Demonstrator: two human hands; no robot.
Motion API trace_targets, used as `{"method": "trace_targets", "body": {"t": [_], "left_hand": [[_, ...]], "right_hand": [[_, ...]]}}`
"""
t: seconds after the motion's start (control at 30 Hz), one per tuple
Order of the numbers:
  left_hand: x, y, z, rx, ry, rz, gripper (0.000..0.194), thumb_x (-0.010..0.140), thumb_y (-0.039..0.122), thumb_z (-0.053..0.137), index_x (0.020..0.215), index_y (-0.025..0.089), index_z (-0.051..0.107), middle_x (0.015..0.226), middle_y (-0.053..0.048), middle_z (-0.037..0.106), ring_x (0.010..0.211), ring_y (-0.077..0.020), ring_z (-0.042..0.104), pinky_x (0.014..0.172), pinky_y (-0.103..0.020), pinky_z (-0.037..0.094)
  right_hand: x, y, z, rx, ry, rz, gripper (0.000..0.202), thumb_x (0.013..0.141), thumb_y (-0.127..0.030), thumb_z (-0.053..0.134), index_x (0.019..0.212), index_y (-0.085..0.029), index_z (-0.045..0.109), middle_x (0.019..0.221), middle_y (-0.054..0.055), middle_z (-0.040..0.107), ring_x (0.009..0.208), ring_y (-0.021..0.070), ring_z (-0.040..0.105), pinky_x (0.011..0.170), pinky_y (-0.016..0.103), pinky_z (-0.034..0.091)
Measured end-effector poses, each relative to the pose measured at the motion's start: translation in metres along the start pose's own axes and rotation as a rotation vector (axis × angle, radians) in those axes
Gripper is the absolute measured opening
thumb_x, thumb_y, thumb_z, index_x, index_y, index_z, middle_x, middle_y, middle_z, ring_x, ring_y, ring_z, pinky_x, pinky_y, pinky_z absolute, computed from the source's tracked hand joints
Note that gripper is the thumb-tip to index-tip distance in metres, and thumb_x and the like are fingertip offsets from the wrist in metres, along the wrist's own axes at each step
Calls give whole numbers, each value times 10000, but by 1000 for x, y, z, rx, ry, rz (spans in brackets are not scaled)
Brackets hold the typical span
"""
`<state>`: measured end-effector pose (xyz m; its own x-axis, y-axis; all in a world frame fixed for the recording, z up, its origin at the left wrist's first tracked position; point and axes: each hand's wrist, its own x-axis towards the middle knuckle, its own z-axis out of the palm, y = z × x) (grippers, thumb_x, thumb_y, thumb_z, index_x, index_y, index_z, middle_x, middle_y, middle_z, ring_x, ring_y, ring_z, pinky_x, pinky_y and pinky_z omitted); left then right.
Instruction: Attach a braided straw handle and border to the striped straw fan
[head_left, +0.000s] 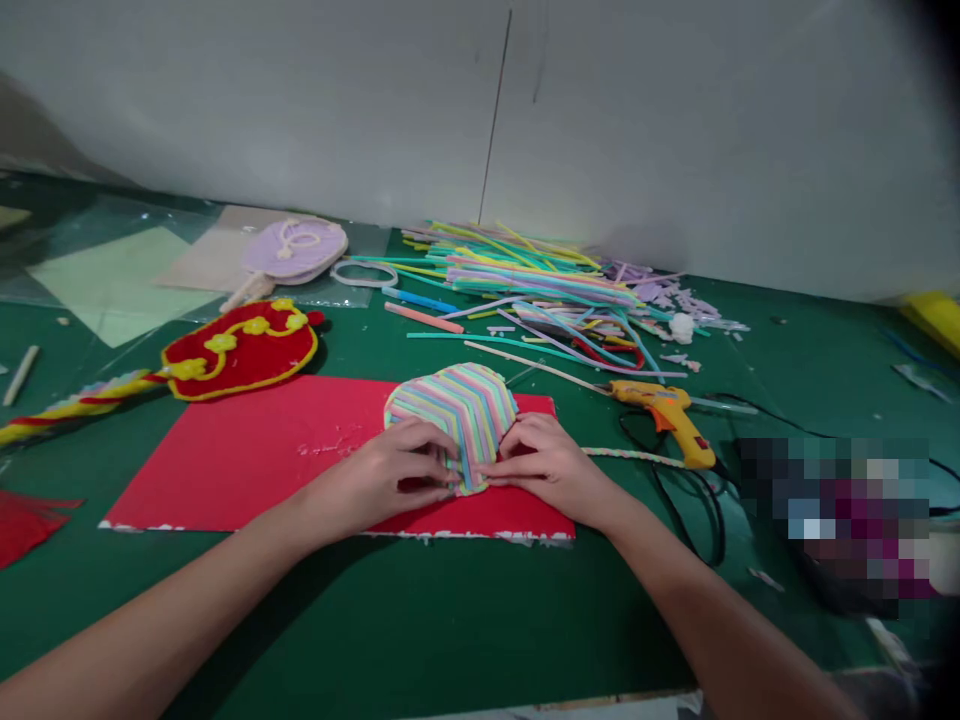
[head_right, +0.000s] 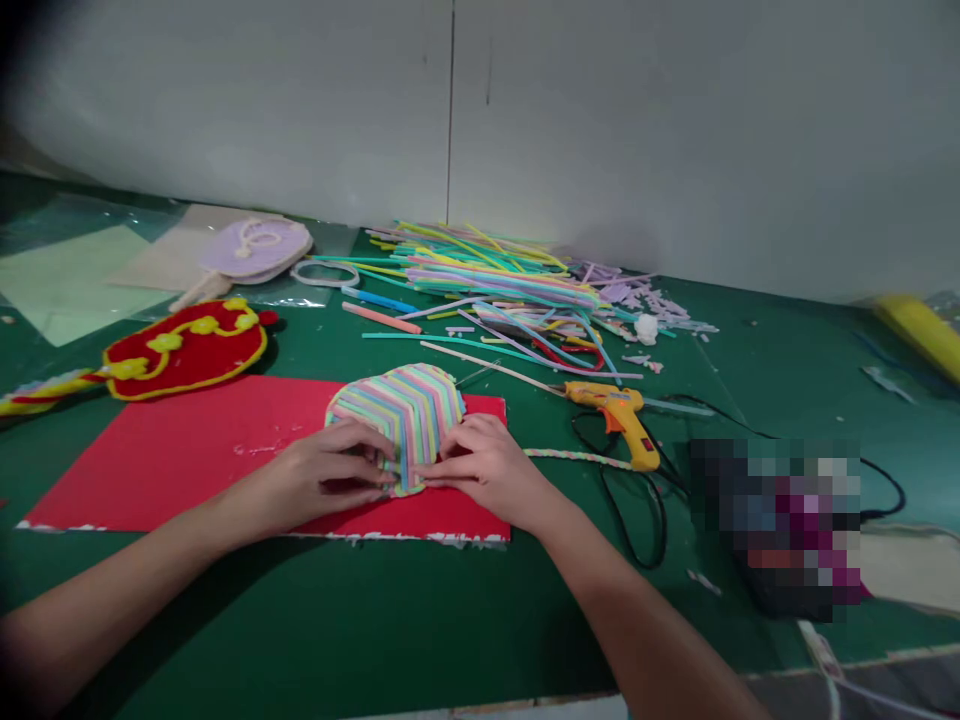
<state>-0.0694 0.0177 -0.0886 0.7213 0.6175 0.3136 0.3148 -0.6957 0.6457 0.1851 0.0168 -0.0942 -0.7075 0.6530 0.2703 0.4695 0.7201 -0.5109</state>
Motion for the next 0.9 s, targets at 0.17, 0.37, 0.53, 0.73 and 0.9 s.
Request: {"method": "trace_targets", "body": {"t": [0.17,0.37,0.53,0.73,0.9], "left_hand": [[-2,-2,0,22,-17,0,150,850,190,581,926,199,710,995,-75,626,914,-149,564,795,-261,472],[-1,-2,0,13,-5,20,142,850,183,582,921,192,705,989,-73,626,895,-140,562,769,-248,473],[-1,-2,0,7,-11,14,143,857,188,573,914,188,704,992,-76,624,906,-145,564,778,-256,473],[0,-2,0,10,-14,11,141,847,177,586,922,189,705,999,-73,624,900,-141,559,780,-249,466],[-1,-1,0,6,-11,18,138,852,182,579,916,193,701,997,-70,624,904,-139,567,774,-242,468]], "right_hand": [[1,-2,-1,0,1,2,245,907,-248,505,1059,-307,687,817,26,581,864,151,500,810,315,398],[1,-2,-3,4,1,-6,241,906,-237,508,1043,-302,696,814,27,585,860,154,492,818,321,391],[1,-2,-2,-6,-19,20,240,904,-240,513,1037,-319,695,827,25,588,866,152,499,820,321,391],[1,-3,-2,19,-5,12,246,909,-231,503,1041,-310,695,825,27,582,868,153,492,821,320,388],[2,-1,-1,27,9,-2,257,910,-212,500,1044,-317,693,826,26,574,865,152,484,825,323,384]]}}
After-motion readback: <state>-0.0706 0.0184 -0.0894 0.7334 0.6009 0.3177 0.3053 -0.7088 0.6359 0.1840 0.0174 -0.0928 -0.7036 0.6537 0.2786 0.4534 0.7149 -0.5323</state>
